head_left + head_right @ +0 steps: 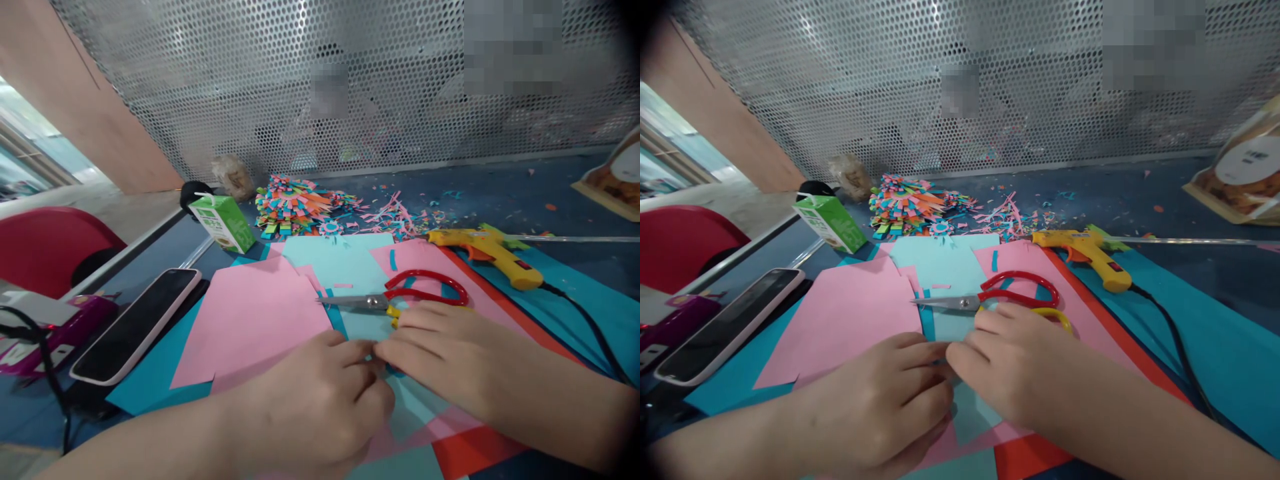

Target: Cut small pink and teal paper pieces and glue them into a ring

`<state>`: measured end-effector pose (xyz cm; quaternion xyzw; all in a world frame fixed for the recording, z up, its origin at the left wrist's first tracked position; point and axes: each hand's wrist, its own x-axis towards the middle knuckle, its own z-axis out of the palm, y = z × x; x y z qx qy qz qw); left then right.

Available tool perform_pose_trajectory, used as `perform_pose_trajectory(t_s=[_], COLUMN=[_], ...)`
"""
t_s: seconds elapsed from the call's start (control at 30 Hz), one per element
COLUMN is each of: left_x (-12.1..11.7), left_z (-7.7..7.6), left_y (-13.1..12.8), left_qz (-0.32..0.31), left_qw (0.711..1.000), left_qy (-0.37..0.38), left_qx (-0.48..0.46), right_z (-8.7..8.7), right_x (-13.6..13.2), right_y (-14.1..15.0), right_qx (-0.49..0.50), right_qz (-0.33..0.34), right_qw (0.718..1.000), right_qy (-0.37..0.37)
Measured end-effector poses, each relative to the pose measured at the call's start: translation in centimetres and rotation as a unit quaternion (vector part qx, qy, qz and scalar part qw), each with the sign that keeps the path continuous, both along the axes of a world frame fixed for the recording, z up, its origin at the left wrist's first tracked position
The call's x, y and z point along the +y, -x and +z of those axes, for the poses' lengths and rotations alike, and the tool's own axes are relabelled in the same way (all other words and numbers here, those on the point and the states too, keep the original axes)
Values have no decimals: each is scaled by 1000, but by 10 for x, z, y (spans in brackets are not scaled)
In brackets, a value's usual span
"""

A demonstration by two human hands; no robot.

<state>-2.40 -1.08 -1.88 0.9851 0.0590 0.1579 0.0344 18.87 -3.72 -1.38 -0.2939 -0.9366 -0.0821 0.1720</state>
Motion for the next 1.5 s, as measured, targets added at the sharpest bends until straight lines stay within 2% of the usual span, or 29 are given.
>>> perform_pose_trajectory(t_s=[0.33,0.47,0.8,0.9,1.03,1.17,1.33,1.43,1.5], left_x=[-1,-2,-1,-1,1,2,1,0,0], left_z=[-1,0,-2,0,2,1,-3,-6,-7], left_y=[2,2,2,0,-3,-5,-8,-11,-12], left_qz=[8,10,22,50,107,139,181,185,196], left_qw=[1000,1000,999,998,978,944,900,870,843], left_qy=[-24,-29,-32,31,177,295,388,446,488], left_qx=[-1,-1,-8,-14,-16,-51,-73,-95,-113], right_z=[-4,-7,-18,-21,-21,-21,-17,-11,-8], right_x=[2,6,2,2,3,3,1,1,2], right_y=[-6,-9,-16,-16,-15,-15,-8,-3,-1], right_qx=[8,30,75,89,97,95,114,170,207], right_qz=[14,-3,-77,-100,-111,-122,-109,-90,-96], right_qw=[999,997,972,959,952,954,957,944,921], right_qy=[43,69,210,249,268,257,243,267,315])
